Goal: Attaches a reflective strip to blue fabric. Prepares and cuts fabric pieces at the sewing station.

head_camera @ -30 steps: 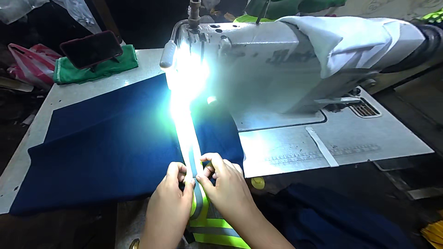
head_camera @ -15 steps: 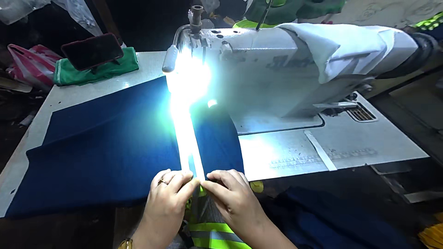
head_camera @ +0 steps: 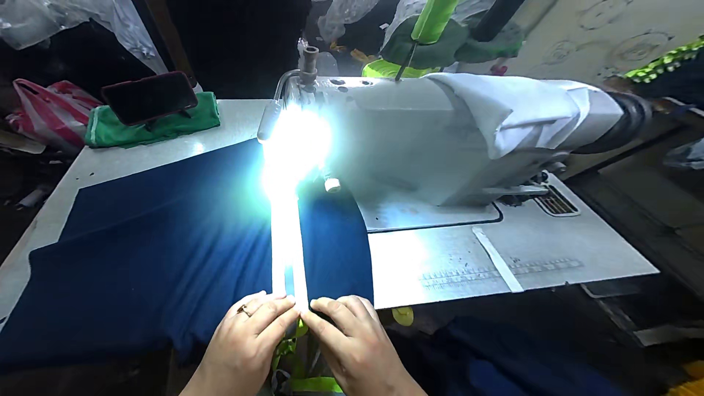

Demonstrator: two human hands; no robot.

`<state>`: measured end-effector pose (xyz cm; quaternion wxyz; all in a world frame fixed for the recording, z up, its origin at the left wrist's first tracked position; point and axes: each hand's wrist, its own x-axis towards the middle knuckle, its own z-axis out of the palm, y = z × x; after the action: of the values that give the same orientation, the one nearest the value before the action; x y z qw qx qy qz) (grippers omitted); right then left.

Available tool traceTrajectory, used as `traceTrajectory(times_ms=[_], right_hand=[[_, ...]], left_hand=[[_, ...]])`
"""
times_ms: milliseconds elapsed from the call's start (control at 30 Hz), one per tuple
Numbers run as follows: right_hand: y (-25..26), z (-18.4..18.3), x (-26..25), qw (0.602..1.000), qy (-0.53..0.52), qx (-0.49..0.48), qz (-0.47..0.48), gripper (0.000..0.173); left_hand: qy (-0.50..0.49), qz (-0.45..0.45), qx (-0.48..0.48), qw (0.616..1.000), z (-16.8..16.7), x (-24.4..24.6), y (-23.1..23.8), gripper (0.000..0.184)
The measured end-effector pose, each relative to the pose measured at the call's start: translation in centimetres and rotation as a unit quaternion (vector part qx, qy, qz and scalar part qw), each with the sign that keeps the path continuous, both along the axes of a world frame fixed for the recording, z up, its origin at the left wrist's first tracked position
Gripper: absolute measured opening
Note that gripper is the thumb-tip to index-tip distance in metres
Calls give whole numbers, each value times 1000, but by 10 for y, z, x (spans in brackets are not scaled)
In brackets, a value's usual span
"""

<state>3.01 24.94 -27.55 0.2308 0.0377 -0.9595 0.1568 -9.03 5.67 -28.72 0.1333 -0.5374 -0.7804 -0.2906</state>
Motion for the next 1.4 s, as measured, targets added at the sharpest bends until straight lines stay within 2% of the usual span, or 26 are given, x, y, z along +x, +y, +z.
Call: traceTrajectory(times_ms=[433,600,767,867,967,1100,1167,1233,1300,1400], right_hand=[[5,14,-1,997,-75,14,1,25],[21,12,-42,999,-42,20,-6,27],[41,10,-81,999,-37,20,-10,27],[53,14,-92,998,-59,-24,18,28],[67,21,-84,991,-74,-94,57,27],[67,16,-50,991,-67,-60,97,23],[72,15,-40,988,-83,-79,103,24],[97,27,-46,992,-70,-83,66,26],[134,48,-65,998,-48,-19,-27,26],[176,69,-100,978,-126,45,-157,30]], left_hand=[[-77,93,-79,990,20,27,16,27],[-26,89,-48,995,9,-13,31,32],[-28,64,-88,994,10,-57,47,38],[-43,50,-104,992,15,-73,50,41],[-38,57,-141,988,19,-72,49,45],[-22,77,-130,988,19,-43,42,44],[-36,89,-114,989,17,-26,37,42],[-43,106,-99,989,16,-13,33,39],[-59,113,-98,987,20,3,30,32],[-84,127,-109,982,27,29,29,26]])
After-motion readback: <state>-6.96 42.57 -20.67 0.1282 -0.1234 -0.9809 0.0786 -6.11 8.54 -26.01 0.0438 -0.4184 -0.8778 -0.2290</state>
